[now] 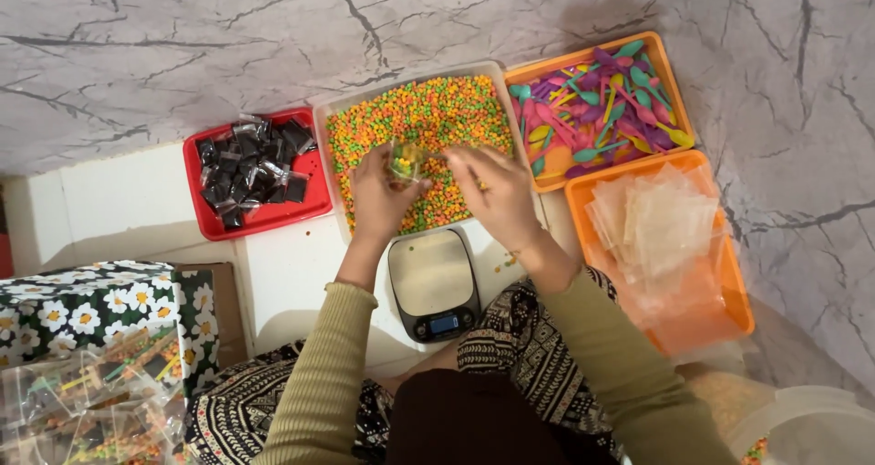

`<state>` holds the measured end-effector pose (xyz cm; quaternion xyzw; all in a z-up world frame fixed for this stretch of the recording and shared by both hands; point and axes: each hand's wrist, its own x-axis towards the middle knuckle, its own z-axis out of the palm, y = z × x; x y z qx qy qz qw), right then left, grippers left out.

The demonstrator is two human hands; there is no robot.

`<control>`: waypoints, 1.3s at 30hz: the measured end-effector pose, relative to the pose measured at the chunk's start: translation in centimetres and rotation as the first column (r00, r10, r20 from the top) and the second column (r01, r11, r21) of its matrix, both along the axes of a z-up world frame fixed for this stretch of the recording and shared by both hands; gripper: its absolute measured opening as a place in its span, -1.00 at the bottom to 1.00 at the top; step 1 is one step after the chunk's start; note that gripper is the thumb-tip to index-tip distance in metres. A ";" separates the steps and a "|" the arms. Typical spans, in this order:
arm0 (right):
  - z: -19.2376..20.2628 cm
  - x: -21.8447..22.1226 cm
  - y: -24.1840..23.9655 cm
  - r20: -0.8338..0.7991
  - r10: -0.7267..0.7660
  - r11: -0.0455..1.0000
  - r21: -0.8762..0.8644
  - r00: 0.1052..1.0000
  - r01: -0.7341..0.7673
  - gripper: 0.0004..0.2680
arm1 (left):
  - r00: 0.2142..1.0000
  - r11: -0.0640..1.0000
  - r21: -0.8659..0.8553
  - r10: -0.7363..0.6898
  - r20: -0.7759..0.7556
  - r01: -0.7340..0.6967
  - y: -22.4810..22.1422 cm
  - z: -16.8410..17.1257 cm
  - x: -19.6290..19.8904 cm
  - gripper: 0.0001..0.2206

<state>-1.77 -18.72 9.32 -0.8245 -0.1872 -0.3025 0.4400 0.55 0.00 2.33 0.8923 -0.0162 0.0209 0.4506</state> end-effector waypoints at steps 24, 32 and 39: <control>-6.0 0.7 -3.4 -0.601 -0.090 0.706 0.524 0.794 0.476 -0.84 | 0.997 0.991 0.126 0.039 0.064 -0.047 0.6 -2.8 -0.9 -0.32; 0.2 -0.2 -0.3 -0.235 -0.080 0.944 0.294 0.969 0.149 -0.91 | 0.999 0.994 0.105 0.040 0.020 -0.042 -0.1 -1.3 -1.2 -0.32; -7.0 -0.7 -3.6 -0.375 -0.273 0.838 0.359 0.886 0.410 -0.84 | 0.995 0.961 -0.260 0.087 -0.047 -0.097 1.0 0.1 -2.5 -0.31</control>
